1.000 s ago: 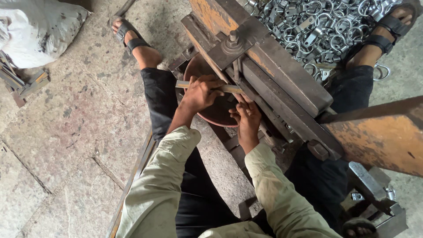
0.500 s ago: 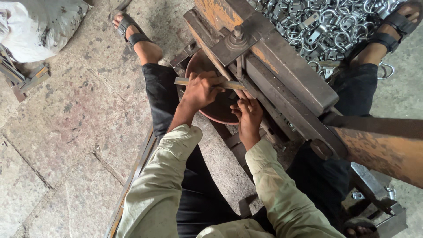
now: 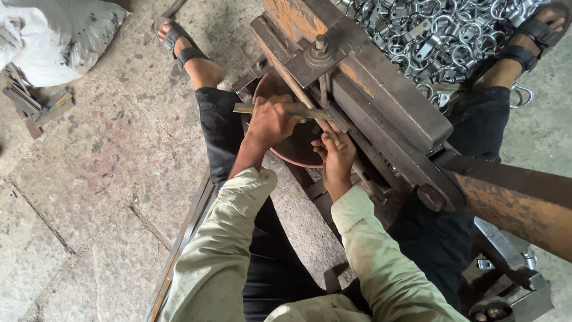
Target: The person sits on the floor and operates a manual metal press to cut small metal pieces from a long flat bar. They repeatedly insert the bar into the press, pull the lever to cut a piece, and remove the bar to repeat the process. The cut metal pieces accumulate in a pile on the machine.
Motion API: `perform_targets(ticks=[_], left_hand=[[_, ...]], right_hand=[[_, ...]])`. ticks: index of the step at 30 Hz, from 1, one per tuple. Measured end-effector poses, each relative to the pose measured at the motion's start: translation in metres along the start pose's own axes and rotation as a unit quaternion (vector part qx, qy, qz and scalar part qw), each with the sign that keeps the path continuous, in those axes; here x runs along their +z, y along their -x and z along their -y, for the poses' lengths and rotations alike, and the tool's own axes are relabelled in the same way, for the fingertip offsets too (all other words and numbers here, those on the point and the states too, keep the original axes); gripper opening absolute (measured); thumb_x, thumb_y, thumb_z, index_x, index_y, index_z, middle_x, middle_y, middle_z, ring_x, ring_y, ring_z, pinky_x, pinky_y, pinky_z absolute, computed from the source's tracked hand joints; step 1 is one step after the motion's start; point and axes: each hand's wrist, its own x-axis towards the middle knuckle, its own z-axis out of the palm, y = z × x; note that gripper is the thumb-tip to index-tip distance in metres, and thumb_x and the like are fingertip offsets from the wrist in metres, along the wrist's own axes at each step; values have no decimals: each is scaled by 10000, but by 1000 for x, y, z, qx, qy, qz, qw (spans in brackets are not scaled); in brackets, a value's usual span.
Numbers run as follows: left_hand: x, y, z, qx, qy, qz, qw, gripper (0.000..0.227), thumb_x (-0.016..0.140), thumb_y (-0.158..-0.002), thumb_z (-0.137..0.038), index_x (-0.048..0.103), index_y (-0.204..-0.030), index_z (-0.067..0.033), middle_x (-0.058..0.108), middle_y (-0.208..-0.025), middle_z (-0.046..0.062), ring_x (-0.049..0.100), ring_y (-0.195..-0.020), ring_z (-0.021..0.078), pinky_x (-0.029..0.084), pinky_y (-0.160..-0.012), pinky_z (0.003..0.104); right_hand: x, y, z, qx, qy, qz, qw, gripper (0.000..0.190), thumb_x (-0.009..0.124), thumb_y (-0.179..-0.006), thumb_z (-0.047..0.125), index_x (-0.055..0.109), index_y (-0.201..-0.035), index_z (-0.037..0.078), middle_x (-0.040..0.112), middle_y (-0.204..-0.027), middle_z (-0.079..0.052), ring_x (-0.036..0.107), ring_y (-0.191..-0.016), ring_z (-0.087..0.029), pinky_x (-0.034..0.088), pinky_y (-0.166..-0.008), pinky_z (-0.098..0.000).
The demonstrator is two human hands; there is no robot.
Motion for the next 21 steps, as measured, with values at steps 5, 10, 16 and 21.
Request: perform_targets(ticks=[5, 10, 16, 21], left_hand=[[2, 3, -1, -26, -19, 42, 999, 271, 800, -840, -255, 781, -1108, -216, 693, -977, 19, 688, -986, 262, 435, -858, 465], [12, 17, -3, -25, -14, 17, 999, 343, 803, -819, -246, 751, -1153, -192, 688, -1012, 67, 676, -991, 312, 480, -852, 484], [23, 72, -38, -95, 69, 26, 993, 408, 741, -875, -150, 688, -1279, -159, 685, -1003, 129, 712, -889, 366, 587, -818, 465], [7, 117, -60, -93, 53, -40, 993, 440, 736, -867, -180, 660, -1299, -145, 734, -1112, 150, 750, -927, 328, 612, -805, 426]], right_hand=[[-1, 0, -1, 8, -9, -1, 1000, 397, 586, -969, 15, 630, -1360, 64, 731, -1294, -58, 688, -773, -115, 550, -692, -239], [-2, -3, -7, 23, -2, -10, 1000, 357, 652, -965, 89, 658, -1321, 74, 744, -1229, -32, 684, -751, -111, 543, -672, -233], [-12, 7, -17, 12, 59, -49, 997, 193, 753, -970, 149, 693, -1105, 24, 727, -940, -36, 673, -712, -126, 537, -628, -267], [-31, 24, -17, -12, 86, -67, 994, 147, 732, -966, 142, 712, -1050, 23, 733, -902, -44, 671, -698, -143, 538, -617, -277]])
